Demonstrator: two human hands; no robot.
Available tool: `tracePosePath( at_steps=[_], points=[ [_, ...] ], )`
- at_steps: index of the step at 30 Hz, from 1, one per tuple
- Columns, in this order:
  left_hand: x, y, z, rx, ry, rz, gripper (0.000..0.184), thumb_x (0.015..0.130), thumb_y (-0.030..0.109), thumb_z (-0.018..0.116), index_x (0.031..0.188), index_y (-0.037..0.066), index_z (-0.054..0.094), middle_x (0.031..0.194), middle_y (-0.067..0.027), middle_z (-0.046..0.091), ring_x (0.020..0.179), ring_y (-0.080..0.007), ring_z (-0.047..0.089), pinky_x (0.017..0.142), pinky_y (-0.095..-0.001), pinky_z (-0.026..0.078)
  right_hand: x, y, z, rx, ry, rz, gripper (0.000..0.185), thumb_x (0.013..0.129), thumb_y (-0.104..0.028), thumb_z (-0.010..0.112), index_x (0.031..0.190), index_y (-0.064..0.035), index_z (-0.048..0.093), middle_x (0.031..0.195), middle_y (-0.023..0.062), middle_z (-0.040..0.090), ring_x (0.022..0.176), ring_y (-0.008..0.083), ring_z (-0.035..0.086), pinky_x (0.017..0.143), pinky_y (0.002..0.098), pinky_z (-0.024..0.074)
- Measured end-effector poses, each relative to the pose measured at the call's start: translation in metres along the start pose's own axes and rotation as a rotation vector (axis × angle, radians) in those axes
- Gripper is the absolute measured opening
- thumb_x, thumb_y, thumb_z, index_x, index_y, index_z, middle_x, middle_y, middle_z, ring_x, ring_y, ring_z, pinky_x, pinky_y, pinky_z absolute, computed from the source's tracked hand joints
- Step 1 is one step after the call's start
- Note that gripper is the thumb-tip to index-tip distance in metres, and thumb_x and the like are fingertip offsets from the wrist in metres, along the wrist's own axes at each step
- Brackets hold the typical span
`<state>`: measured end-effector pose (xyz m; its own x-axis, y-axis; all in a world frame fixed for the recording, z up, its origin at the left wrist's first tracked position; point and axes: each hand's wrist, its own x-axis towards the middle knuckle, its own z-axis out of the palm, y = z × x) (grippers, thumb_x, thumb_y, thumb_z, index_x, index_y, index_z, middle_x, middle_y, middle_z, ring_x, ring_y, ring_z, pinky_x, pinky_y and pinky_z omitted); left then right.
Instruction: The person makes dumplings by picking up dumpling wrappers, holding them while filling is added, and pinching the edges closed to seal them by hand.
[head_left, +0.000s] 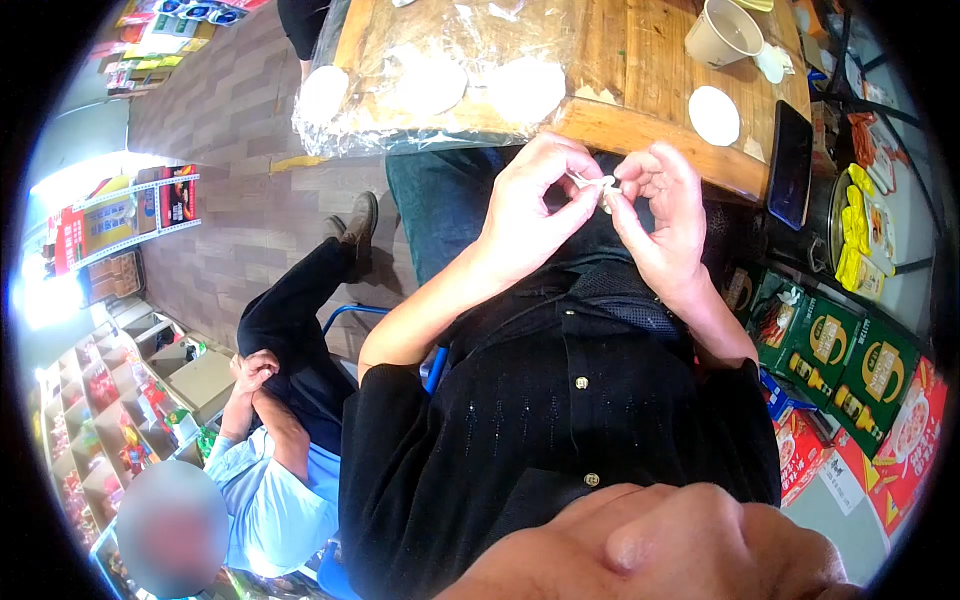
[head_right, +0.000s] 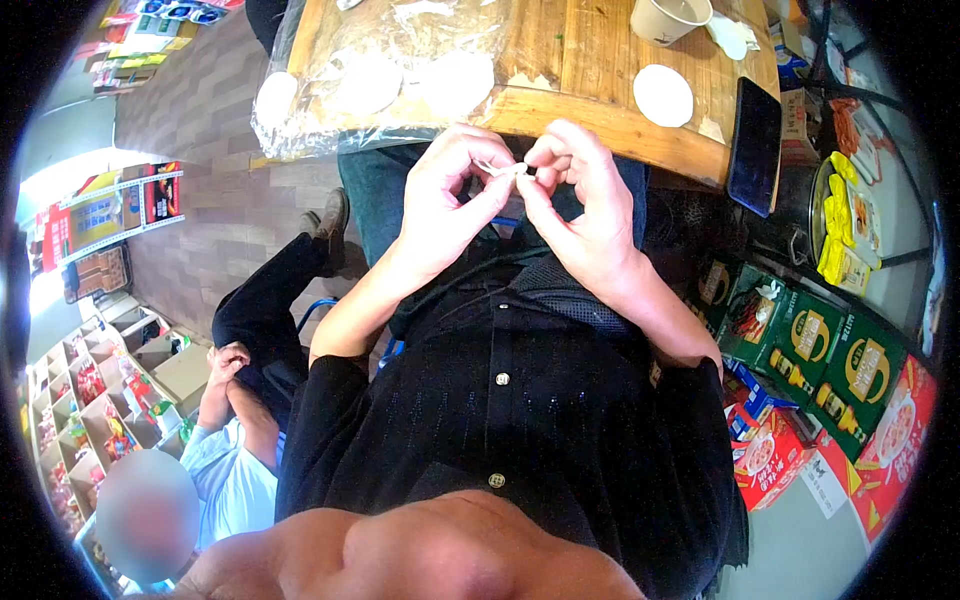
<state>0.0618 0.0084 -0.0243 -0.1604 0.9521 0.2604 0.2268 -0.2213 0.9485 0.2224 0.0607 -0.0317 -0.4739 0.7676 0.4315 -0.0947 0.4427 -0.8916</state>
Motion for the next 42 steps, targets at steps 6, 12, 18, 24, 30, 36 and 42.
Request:
tracePosePath(
  at_steps=[6,12,18,24,30,36,42],
  points=[
    [-0.003,-0.002,-0.003,0.009,-0.049,0.012,0.014,0.082,-0.002,0.068,0.093,0.001,0.061,0.095,-0.0056,0.059,0.078,-0.0113,0.059,0.065,-0.0228,0.049,0.003,0.001,-0.001,-0.033,-0.025,-0.018,0.064,0.081,0.012,0.066,0.136,-0.0006,0.036,0.096,0.0089,0.061,0.079,0.0109,0.058,0.071,0.0233,0.0488],
    [-0.005,-0.006,-0.004,-0.505,-0.033,-0.357,0.014,0.090,0.004,0.064,0.102,0.001,0.058,0.088,0.0009,0.059,0.075,-0.0024,0.053,0.064,-0.0160,0.044,0.003,0.000,-0.006,-0.036,-0.050,0.006,0.065,0.080,0.014,0.064,0.137,-0.0008,0.034,0.096,0.0086,0.061,0.081,0.0109,0.059,0.071,0.0238,0.0490],
    [-0.007,-0.006,0.000,-0.315,0.001,-0.208,0.010,0.086,-0.002,0.065,0.096,0.000,0.060,0.092,-0.0028,0.057,0.077,-0.0063,0.057,0.065,-0.0189,0.047,0.003,-0.003,-0.001,0.021,-0.110,-0.017,0.066,0.081,0.013,0.064,0.137,-0.0017,0.032,0.094,0.0079,0.058,0.078,0.0110,0.057,0.071,0.0243,0.0486],
    [-0.007,-0.006,-0.002,-0.305,0.006,-0.157,0.011,0.084,-0.004,0.066,0.093,-0.001,0.061,0.095,-0.0049,0.056,0.079,-0.0088,0.059,0.069,-0.0213,0.050,0.007,-0.008,0.001,-0.011,-0.068,0.086,0.066,0.082,0.012,0.064,0.138,-0.0020,0.031,0.096,0.0092,0.060,0.079,0.0109,0.057,0.070,0.0252,0.0489],
    [-0.015,-0.006,-0.003,-0.312,-0.017,-0.210,0.013,0.089,0.001,0.064,0.100,0.003,0.059,0.098,-0.0004,0.057,0.085,-0.0061,0.055,0.071,-0.0203,0.046,0.006,-0.002,-0.001,-0.036,-0.114,0.056,0.066,0.082,0.012,0.063,0.138,-0.0020,0.031,0.094,0.0081,0.061,0.076,0.0103,0.056,0.069,0.0251,0.0489],
    [-0.020,-0.007,-0.006,-0.427,0.016,-0.384,0.013,0.091,0.002,0.063,0.103,0.000,0.060,0.098,-0.0032,0.062,0.086,-0.0070,0.058,0.075,-0.0216,0.048,0.005,-0.005,-0.007,-0.070,-0.126,0.081,0.066,0.080,0.013,0.062,0.137,-0.0010,0.031,0.093,0.0069,0.060,0.075,0.0103,0.056,0.068,0.0250,0.0485],
    [-0.019,-0.012,-0.005,-0.383,0.006,-0.128,0.013,0.091,0.000,0.061,0.103,-0.003,0.064,0.102,-0.0076,0.065,0.089,-0.0113,0.062,0.081,-0.0246,0.050,0.007,-0.010,-0.003,-0.043,-0.153,-0.014,0.059,0.080,0.012,0.064,0.131,-0.0026,0.040,0.087,0.0072,0.060,0.074,0.0134,0.057,0.068,0.0268,0.0480]
  ],
)
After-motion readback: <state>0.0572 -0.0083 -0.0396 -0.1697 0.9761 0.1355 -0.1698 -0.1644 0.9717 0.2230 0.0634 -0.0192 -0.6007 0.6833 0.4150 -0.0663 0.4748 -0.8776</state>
